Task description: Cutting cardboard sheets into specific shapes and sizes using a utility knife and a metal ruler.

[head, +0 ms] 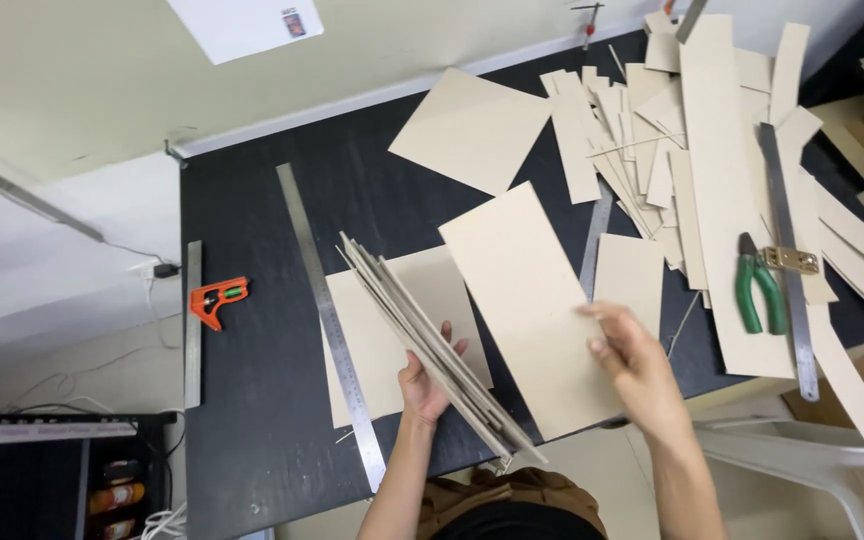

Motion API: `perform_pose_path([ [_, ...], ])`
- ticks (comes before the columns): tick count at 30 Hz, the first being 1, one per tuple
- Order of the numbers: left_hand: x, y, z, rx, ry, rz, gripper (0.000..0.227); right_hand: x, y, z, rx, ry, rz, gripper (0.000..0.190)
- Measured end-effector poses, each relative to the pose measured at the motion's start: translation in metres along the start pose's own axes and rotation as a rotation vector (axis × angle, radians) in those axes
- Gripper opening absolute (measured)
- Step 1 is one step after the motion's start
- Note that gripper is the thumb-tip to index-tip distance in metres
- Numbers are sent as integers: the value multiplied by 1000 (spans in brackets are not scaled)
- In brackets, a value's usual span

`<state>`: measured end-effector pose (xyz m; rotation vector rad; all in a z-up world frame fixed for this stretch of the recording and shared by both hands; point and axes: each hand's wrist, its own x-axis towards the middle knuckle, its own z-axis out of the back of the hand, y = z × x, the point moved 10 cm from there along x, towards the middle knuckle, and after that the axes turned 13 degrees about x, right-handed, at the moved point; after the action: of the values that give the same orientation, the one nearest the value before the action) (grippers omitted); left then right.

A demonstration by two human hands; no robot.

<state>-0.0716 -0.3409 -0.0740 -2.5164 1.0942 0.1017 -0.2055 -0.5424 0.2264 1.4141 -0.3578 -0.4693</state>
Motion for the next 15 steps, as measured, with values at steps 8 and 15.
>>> perform_pose_path([
  [8,-8,-3,1,33,72,19,53,1,-70,-145,262,489,-217,54],
  [15,-34,-50,101,166,-296,-124,58,54,-223,56,-1088,-561,-67,95],
])
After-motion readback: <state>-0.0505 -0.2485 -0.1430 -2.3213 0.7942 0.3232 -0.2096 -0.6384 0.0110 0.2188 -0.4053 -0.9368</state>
